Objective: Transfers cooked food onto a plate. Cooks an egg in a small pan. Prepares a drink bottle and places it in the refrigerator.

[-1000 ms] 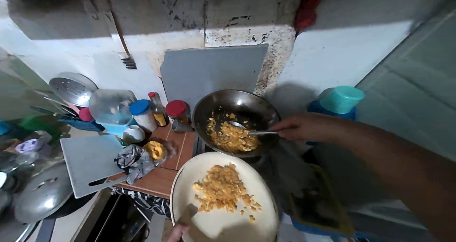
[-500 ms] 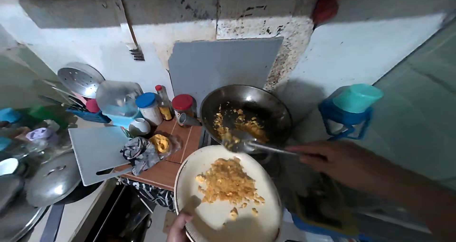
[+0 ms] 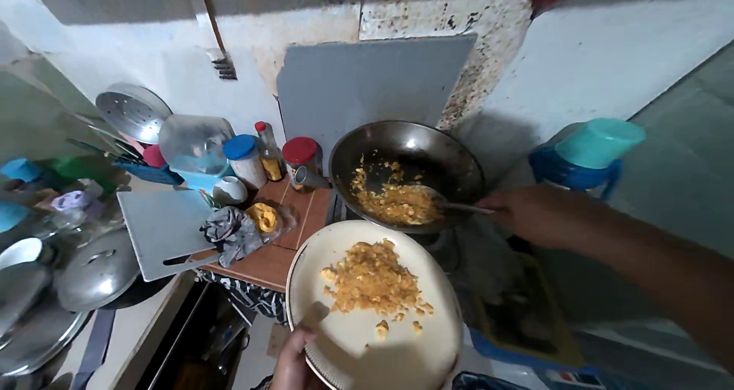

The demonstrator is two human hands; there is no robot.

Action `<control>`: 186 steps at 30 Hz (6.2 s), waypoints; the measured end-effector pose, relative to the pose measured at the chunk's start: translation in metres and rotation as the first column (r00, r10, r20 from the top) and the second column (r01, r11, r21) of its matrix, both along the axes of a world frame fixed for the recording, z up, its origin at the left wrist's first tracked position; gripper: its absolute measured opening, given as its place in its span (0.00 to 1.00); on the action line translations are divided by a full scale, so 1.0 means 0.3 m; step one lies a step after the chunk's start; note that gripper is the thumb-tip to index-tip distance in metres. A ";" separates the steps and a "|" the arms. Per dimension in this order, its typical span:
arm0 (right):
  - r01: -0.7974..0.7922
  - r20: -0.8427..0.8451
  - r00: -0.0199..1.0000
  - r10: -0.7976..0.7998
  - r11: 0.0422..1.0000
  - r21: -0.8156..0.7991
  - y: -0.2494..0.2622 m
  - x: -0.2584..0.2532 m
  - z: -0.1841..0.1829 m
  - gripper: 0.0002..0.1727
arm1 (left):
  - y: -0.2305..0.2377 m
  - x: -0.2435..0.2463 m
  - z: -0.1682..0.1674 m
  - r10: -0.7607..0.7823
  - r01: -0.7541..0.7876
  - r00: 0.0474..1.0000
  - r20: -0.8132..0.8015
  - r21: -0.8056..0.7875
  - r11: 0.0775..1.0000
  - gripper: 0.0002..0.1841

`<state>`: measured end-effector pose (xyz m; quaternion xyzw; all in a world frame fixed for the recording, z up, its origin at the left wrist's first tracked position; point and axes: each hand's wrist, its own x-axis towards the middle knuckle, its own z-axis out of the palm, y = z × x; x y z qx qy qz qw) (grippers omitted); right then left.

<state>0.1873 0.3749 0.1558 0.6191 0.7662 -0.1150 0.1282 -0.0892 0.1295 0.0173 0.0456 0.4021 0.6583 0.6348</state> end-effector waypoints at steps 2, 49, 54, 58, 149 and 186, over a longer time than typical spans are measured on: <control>-0.016 -0.068 0.998 0.012 0.999 -0.047 -0.021 -0.009 0.014 0.17 | -0.002 0.002 -0.001 -0.007 0.007 1.000 0.006 0.000 1.000 0.15; -0.014 -0.619 0.743 0.252 0.932 0.362 -0.565 0.207 -0.464 0.18 | 0.075 0.036 -0.058 -0.123 0.117 0.986 -0.114 -0.054 0.992 0.15; 0.053 -0.489 0.855 0.174 0.908 0.416 -0.359 0.173 -0.291 0.21 | 0.065 0.034 -0.050 -0.122 0.120 0.982 -0.144 -0.024 0.992 0.16; 0.175 -0.198 0.971 -0.134 0.963 0.205 -0.085 0.052 -0.078 0.24 | 0.055 0.031 -0.040 -0.105 0.101 0.987 -0.124 -0.038 0.994 0.16; 0.043 -0.504 0.850 0.152 0.934 0.355 -0.511 -0.041 -0.359 0.29 | 0.126 -0.119 -0.046 -0.004 0.003 0.999 -0.037 -0.037 0.999 0.17; 0.007 -0.315 0.933 0.176 0.864 0.503 -0.378 0.056 -0.262 0.31 | 0.113 -0.093 -0.062 0.000 0.000 1.000 -0.010 0.023 1.000 0.15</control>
